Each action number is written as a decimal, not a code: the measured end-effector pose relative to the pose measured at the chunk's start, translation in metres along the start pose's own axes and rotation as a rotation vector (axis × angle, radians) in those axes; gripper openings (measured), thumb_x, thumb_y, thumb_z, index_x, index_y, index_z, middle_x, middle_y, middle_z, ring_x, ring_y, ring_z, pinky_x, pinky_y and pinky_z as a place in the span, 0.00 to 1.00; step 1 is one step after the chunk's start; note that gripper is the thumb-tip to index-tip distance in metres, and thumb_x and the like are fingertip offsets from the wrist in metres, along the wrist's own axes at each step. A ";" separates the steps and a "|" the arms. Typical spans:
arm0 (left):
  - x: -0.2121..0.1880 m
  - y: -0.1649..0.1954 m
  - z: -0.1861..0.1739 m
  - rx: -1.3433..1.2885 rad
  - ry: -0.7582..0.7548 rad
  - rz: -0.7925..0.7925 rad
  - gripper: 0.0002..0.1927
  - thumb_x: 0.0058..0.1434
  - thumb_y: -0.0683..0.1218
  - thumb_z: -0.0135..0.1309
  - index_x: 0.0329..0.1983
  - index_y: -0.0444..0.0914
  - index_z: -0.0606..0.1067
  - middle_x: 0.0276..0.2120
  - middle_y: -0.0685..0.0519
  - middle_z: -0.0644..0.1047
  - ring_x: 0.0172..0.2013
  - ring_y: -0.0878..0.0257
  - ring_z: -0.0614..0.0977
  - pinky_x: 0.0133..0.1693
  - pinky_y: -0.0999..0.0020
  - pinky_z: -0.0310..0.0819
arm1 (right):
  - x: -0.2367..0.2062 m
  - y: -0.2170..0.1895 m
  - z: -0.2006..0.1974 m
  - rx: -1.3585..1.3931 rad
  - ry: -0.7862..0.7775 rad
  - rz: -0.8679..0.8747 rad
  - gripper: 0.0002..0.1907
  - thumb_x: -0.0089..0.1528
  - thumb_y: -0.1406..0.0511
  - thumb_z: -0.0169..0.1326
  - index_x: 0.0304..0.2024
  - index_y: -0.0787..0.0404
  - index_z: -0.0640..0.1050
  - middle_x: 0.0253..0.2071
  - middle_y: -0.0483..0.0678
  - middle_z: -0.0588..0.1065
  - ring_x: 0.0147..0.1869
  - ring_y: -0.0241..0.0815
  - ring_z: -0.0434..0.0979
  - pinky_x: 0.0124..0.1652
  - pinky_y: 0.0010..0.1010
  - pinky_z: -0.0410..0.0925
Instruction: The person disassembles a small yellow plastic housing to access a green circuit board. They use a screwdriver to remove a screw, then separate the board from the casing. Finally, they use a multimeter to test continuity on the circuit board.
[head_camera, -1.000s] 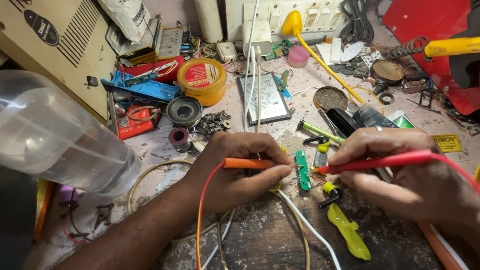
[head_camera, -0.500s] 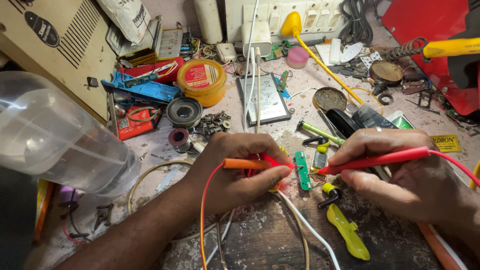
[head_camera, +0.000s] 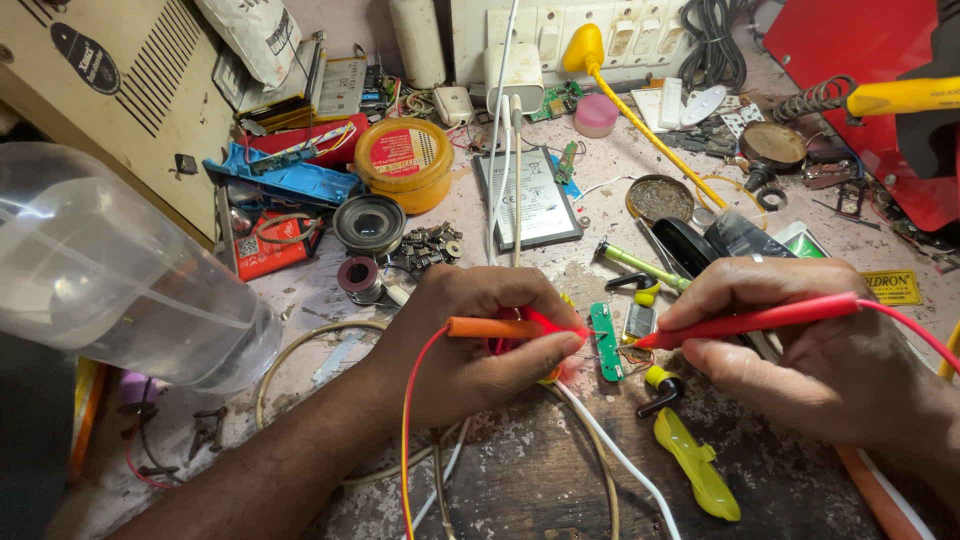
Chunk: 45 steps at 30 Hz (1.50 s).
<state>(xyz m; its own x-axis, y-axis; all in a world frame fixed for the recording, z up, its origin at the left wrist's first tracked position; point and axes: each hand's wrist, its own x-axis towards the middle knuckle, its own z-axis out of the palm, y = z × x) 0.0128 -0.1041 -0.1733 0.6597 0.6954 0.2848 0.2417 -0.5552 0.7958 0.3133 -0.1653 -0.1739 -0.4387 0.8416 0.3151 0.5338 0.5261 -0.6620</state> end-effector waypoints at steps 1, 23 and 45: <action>0.000 0.000 0.000 0.013 -0.003 -0.005 0.07 0.57 0.47 0.64 0.37 0.42 0.83 0.28 0.56 0.85 0.29 0.72 0.87 0.32 0.74 0.80 | 0.000 0.000 0.000 -0.006 0.002 0.022 0.10 0.58 0.69 0.60 0.42 0.62 0.83 0.38 0.44 0.81 0.39 0.35 0.82 0.36 0.24 0.75; 0.001 -0.001 0.001 -0.023 0.004 0.008 0.07 0.58 0.48 0.64 0.37 0.41 0.83 0.28 0.56 0.85 0.30 0.71 0.87 0.32 0.75 0.81 | 0.002 -0.003 0.001 -0.009 0.003 0.007 0.10 0.57 0.70 0.60 0.41 0.61 0.83 0.40 0.45 0.81 0.42 0.36 0.83 0.40 0.25 0.77; 0.001 -0.003 0.003 -0.024 0.016 0.073 0.07 0.59 0.47 0.64 0.38 0.40 0.82 0.31 0.56 0.85 0.32 0.71 0.88 0.34 0.75 0.82 | 0.000 -0.016 0.005 0.405 0.023 0.136 0.17 0.58 0.71 0.49 0.49 0.65 0.78 0.44 0.49 0.84 0.48 0.37 0.87 0.48 0.28 0.79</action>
<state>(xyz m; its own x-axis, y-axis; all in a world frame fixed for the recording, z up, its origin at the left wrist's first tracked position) 0.0147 -0.1032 -0.1774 0.6632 0.6610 0.3511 0.1762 -0.5938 0.7851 0.3009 -0.1740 -0.1669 -0.3648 0.9051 0.2183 0.2571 0.3232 -0.9107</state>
